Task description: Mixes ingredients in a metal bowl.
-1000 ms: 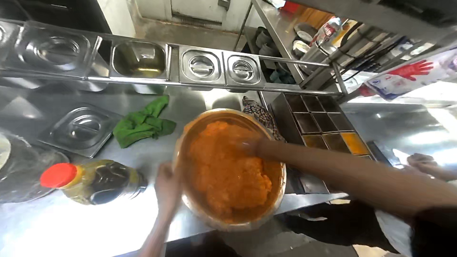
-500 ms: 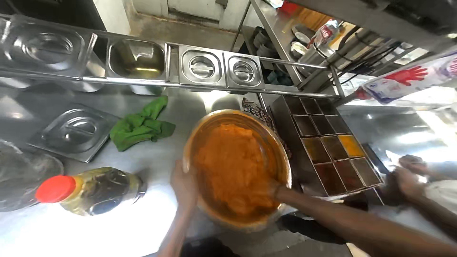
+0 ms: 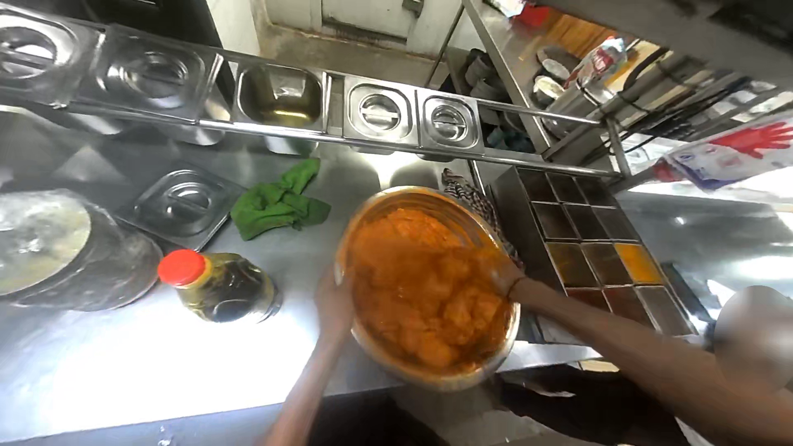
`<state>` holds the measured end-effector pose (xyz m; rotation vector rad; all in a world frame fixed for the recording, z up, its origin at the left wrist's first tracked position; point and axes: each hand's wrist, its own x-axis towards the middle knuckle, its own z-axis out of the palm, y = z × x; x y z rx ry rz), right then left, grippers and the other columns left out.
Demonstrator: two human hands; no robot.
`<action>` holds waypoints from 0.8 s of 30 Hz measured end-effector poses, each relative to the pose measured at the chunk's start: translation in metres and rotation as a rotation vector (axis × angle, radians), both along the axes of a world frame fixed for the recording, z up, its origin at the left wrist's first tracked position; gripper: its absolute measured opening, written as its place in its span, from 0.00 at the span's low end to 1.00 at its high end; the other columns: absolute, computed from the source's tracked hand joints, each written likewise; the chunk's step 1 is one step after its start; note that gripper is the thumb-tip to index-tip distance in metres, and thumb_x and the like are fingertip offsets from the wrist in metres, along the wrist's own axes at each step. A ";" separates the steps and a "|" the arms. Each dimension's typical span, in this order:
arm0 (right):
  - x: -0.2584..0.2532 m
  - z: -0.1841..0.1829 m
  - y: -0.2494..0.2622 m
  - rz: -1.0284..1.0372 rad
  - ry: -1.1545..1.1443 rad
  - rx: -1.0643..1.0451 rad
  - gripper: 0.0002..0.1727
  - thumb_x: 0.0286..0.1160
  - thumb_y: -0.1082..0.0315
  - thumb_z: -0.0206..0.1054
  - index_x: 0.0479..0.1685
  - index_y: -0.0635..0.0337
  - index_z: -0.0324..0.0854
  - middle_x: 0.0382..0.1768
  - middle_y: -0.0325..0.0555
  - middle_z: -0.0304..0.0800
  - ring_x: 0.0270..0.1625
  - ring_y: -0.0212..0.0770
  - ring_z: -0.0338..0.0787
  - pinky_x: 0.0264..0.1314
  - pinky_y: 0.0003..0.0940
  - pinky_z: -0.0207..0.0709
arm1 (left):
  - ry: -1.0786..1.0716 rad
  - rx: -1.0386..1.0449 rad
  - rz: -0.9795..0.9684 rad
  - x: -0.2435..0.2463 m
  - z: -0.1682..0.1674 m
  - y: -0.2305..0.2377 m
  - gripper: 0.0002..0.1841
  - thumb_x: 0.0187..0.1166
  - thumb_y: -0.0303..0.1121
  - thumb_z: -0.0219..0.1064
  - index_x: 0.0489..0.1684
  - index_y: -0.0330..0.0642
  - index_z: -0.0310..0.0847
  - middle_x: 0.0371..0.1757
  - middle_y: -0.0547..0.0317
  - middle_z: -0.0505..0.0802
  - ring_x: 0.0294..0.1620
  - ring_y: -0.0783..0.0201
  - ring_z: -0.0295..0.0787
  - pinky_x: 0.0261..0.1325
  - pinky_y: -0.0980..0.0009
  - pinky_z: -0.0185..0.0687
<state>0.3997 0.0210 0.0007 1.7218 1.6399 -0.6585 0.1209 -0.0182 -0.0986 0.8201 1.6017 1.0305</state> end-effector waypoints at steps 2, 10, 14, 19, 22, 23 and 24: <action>0.016 -0.020 0.034 0.017 0.164 0.320 0.22 0.83 0.63 0.64 0.66 0.73 0.80 0.63 0.73 0.85 0.69 0.70 0.83 0.70 0.67 0.73 | -0.006 -0.018 -0.066 -0.004 0.000 0.003 0.13 0.87 0.35 0.64 0.59 0.37 0.84 0.45 0.46 0.92 0.46 0.54 0.92 0.53 0.50 0.87; -0.123 -0.018 0.023 0.171 0.195 -0.215 0.25 0.87 0.68 0.60 0.72 0.82 0.72 0.76 0.77 0.74 0.81 0.71 0.71 0.84 0.63 0.60 | -0.252 -0.014 0.035 -0.011 0.000 0.027 0.13 0.88 0.32 0.62 0.60 0.35 0.84 0.49 0.44 0.92 0.48 0.54 0.91 0.53 0.53 0.88; -0.107 0.006 0.013 0.633 0.033 -0.379 0.18 0.83 0.75 0.61 0.66 0.80 0.78 0.69 0.76 0.80 0.75 0.74 0.77 0.77 0.68 0.67 | -0.276 -0.019 -0.008 -0.016 -0.001 0.022 0.11 0.86 0.27 0.60 0.55 0.34 0.86 0.46 0.46 0.92 0.46 0.57 0.92 0.52 0.57 0.89; -0.124 -0.028 0.094 0.588 0.111 -0.204 0.20 0.86 0.70 0.60 0.71 0.72 0.78 0.70 0.70 0.81 0.75 0.68 0.79 0.78 0.65 0.67 | -0.263 -0.027 -0.069 -0.013 -0.008 0.031 0.11 0.88 0.31 0.61 0.53 0.35 0.87 0.44 0.48 0.94 0.45 0.60 0.93 0.52 0.60 0.90; -0.041 -0.051 0.124 0.458 0.041 -0.040 0.21 0.88 0.69 0.59 0.72 0.73 0.77 0.72 0.71 0.80 0.77 0.70 0.77 0.80 0.67 0.65 | -0.256 0.021 0.046 -0.012 -0.005 0.020 0.09 0.83 0.23 0.61 0.51 0.30 0.87 0.41 0.48 0.94 0.41 0.62 0.93 0.48 0.64 0.91; -0.004 -0.057 0.107 0.371 0.061 0.053 0.19 0.84 0.70 0.62 0.67 0.75 0.80 0.68 0.72 0.82 0.74 0.71 0.79 0.78 0.68 0.67 | -0.258 0.042 0.107 -0.009 -0.004 0.017 0.08 0.81 0.21 0.62 0.47 0.30 0.87 0.38 0.48 0.94 0.38 0.62 0.94 0.45 0.65 0.92; 0.025 -0.060 0.083 0.267 0.043 0.076 0.19 0.82 0.70 0.64 0.64 0.76 0.81 0.66 0.73 0.83 0.72 0.72 0.80 0.76 0.67 0.68 | -0.259 0.056 0.157 -0.005 -0.004 0.016 0.07 0.80 0.20 0.63 0.45 0.30 0.88 0.35 0.49 0.94 0.35 0.62 0.94 0.42 0.65 0.92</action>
